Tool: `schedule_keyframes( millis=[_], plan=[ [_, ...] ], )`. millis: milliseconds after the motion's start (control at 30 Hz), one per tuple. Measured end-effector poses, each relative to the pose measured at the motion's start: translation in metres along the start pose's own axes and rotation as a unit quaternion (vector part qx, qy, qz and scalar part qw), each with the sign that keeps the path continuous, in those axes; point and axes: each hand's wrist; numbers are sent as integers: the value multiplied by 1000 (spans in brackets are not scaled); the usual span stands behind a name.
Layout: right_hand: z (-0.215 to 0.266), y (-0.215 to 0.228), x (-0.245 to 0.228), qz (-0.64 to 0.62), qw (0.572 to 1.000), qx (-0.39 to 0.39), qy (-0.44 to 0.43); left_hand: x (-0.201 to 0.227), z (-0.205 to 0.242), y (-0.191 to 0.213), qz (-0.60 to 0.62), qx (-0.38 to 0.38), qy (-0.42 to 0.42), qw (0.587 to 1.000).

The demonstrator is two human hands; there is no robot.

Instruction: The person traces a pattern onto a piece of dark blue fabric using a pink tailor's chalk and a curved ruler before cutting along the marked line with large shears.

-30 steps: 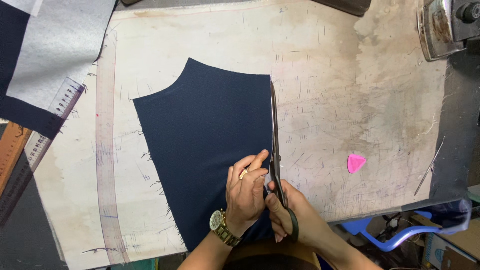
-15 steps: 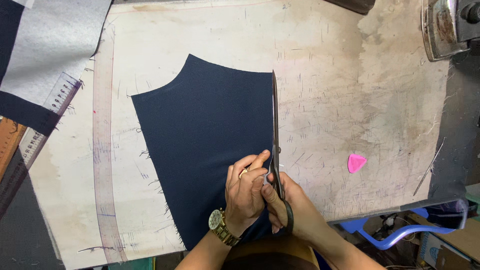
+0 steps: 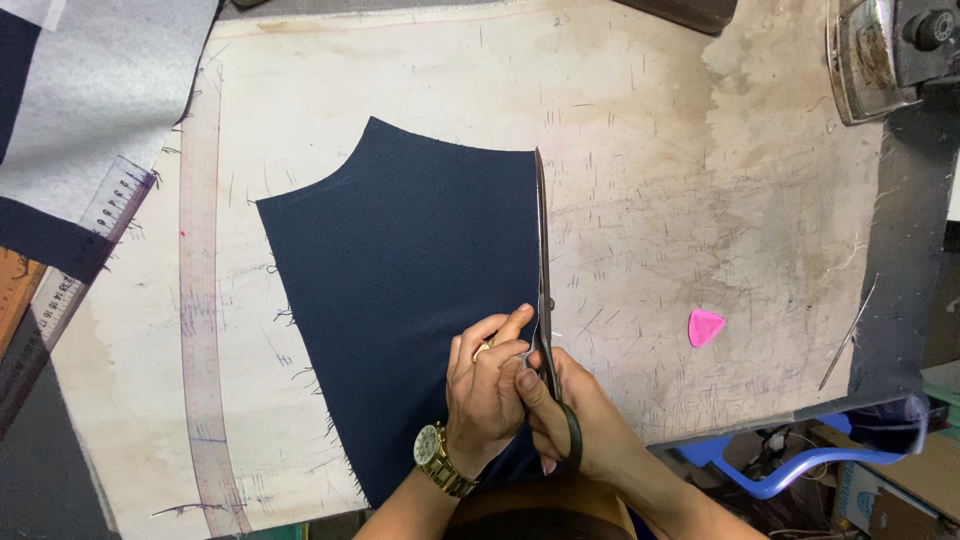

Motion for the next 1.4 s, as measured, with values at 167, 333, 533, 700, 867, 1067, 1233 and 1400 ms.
schedule_keyframes(
  millis=[167, 333, 533, 700, 867, 1067, 1233, 1400],
  plan=[
    [2, 3, 0, -20, 998, -33, 39, 4, -1, 1, -4, 16, -2, 1000],
    [2, 3, -3, -8, 999, -31, 26, 0, -1, 0, 7, 15, -6, 1000],
    [1, -4, -14, 3, 1000, -11, -6, 7, -5, 0, -2, 34, -9, 999],
    [6, -5, -17, -15, 998, -39, 46, 9, -3, 3, 4, 27, -7, 1000],
    [14, 16, -1, -44, 998, 13, 38, 27, -17, 28, -27, -15, -7, 999],
    [29, 61, 10, -58, 994, 92, 32, -18, -24, 53, -439, -20, 25, 898],
    [51, 109, 16, -19, 990, 132, 41, -39, -4, 98, -509, -15, 19, 860],
    [75, 141, 13, 29, 980, 190, 45, -37, 5, 106, -493, -5, 25, 870]
  ],
)
Point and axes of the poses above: each hand's wrist, its own z-axis away from the middle knuckle, its own y-axis out of the back of the hand, x = y × z, and after that the axes turned 12 degrees about y, right-handed
